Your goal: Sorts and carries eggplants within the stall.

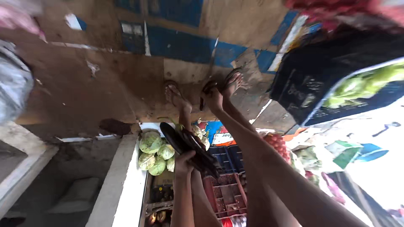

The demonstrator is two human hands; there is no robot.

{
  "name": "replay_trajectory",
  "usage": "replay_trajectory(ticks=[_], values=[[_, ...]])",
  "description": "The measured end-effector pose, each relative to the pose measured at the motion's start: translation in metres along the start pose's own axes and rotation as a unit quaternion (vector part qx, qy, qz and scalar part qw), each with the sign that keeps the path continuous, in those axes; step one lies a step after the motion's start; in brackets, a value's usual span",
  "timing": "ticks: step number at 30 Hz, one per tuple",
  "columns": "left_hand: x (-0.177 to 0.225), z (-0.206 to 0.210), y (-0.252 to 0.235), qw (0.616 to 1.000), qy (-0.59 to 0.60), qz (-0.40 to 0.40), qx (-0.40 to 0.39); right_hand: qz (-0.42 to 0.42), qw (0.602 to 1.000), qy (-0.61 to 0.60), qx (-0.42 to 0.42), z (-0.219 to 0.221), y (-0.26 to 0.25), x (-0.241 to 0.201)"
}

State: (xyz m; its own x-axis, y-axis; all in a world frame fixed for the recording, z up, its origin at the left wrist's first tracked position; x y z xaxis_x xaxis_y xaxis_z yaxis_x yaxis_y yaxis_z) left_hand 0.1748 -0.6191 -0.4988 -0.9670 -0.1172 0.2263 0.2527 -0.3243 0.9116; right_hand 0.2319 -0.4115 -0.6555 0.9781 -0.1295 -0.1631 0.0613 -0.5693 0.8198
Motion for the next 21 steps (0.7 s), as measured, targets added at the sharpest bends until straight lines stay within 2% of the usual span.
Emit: replay_trajectory(ticks=[1,2,4,6,8,9,11,12,14,18,21], values=[[-0.004,0.007,0.003,0.999,-0.016,0.000,0.045,-0.044,0.991,-0.112,0.053,-0.026,0.010,0.005],[-0.007,0.015,0.009,0.997,-0.035,-0.002,0.072,-0.058,0.981,-0.179,0.038,-0.065,0.024,-0.002],[-0.011,0.038,0.028,0.997,-0.045,-0.006,0.066,-0.108,0.968,-0.225,0.030,-0.164,0.066,-0.032],[-0.004,0.080,0.057,1.000,-0.024,-0.012,-0.003,-0.146,0.970,-0.186,0.057,-0.269,0.113,-0.062],[0.014,0.144,0.098,0.997,-0.038,-0.021,-0.059,-0.184,0.968,-0.125,0.114,-0.363,0.166,-0.081],[0.024,0.176,0.118,0.995,-0.057,-0.021,-0.085,-0.217,0.956,-0.100,0.171,-0.404,0.197,-0.087],[0.042,0.239,0.147,0.985,-0.107,-0.004,-0.139,-0.308,0.892,-0.056,0.327,-0.471,0.260,-0.089],[0.050,0.271,0.160,0.976,-0.138,0.006,-0.171,-0.333,0.861,-0.036,0.384,-0.497,0.290,-0.086],[0.060,0.335,0.184,0.951,-0.201,0.021,-0.235,-0.343,0.828,-0.015,0.443,-0.536,0.345,-0.077],[0.063,0.441,0.239,0.894,-0.316,0.025,-0.316,-0.314,0.814,-0.017,0.488,-0.577,0.432,-0.053],[0.053,0.489,0.293,0.862,-0.357,0.033,-0.358,-0.284,0.805,-0.036,0.519,-0.590,0.481,-0.031]])
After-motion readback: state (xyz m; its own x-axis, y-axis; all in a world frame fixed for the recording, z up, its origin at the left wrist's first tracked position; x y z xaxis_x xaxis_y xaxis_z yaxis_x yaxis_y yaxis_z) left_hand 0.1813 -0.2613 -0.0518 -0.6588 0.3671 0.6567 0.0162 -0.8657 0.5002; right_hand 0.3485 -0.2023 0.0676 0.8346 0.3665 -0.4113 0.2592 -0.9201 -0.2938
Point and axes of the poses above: each hand's wrist, its own y-axis away from the middle knuckle, its own z-axis out of the palm, x = y × z, the point moved 5 cm from there along -y, towards the middle knuckle, and after that the axes turned 5 degrees about z, right-handed, at the moved point
